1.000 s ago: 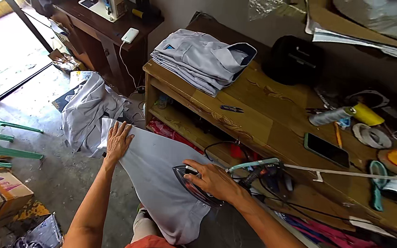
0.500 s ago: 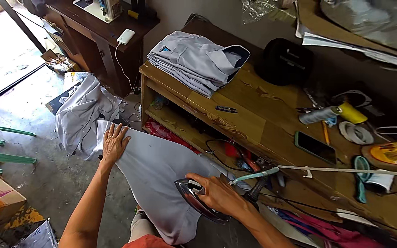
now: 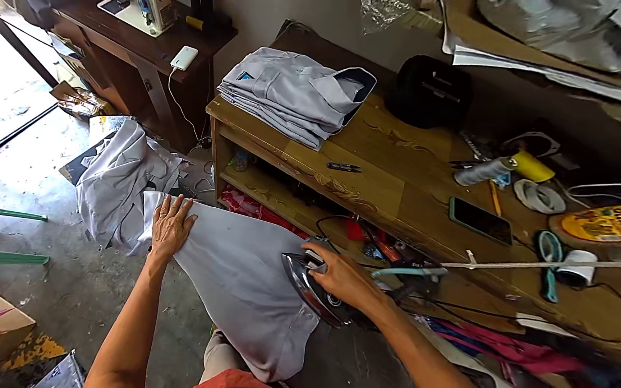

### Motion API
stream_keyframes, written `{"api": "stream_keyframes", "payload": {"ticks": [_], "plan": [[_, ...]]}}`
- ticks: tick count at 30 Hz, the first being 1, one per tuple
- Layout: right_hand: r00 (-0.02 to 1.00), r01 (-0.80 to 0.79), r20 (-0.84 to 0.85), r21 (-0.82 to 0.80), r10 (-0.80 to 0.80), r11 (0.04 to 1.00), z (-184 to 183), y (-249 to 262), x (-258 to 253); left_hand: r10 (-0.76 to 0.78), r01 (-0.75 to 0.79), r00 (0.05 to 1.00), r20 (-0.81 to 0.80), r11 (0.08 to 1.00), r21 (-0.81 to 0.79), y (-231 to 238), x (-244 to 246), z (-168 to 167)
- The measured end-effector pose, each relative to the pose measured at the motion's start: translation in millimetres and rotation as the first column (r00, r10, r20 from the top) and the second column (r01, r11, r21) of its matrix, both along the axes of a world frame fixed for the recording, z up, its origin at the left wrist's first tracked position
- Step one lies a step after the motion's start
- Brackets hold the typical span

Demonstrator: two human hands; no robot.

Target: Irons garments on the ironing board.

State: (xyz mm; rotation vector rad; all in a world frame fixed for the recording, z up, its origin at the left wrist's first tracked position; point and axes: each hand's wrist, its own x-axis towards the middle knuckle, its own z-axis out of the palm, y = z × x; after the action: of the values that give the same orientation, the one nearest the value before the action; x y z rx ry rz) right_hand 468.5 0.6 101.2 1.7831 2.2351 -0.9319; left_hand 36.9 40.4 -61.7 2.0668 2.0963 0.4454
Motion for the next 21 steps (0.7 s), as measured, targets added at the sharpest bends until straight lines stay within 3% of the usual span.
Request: {"api": "stream_keyframes", "payload": {"ticks": [8, 12, 17, 21], "plan": [[0.952, -0.303, 0.038, -0.054, 0.305, 0.952, 3.8, 7.3, -29.0, 0.022, -0.022, 1.000, -0.003, 0.997, -0.067, 6.6, -8.8, 5.2], [0.962, -0.268, 0.052, -0.033, 0.269, 0.963, 3.0, 7.2, -30.4, 0.026, -0.025, 0.999, 0.022, 0.998, -0.061, 6.9, -6.8, 7.2], [0.925, -0.376, 0.047, -0.048, 0.378, 0.925, 5.1, 9.0, -35.7, 0.036, -0.035, 0.999, 0.019, 0.996, -0.077, 6.1, -6.2, 6.2], [0.963, -0.259, 0.056, -0.061, 0.262, 0.964, 4.8, 10.6, -34.8, 0.038, -0.037, 0.999, 0.011, 0.996, -0.085, 7.2, -5.7, 8.3]]}}
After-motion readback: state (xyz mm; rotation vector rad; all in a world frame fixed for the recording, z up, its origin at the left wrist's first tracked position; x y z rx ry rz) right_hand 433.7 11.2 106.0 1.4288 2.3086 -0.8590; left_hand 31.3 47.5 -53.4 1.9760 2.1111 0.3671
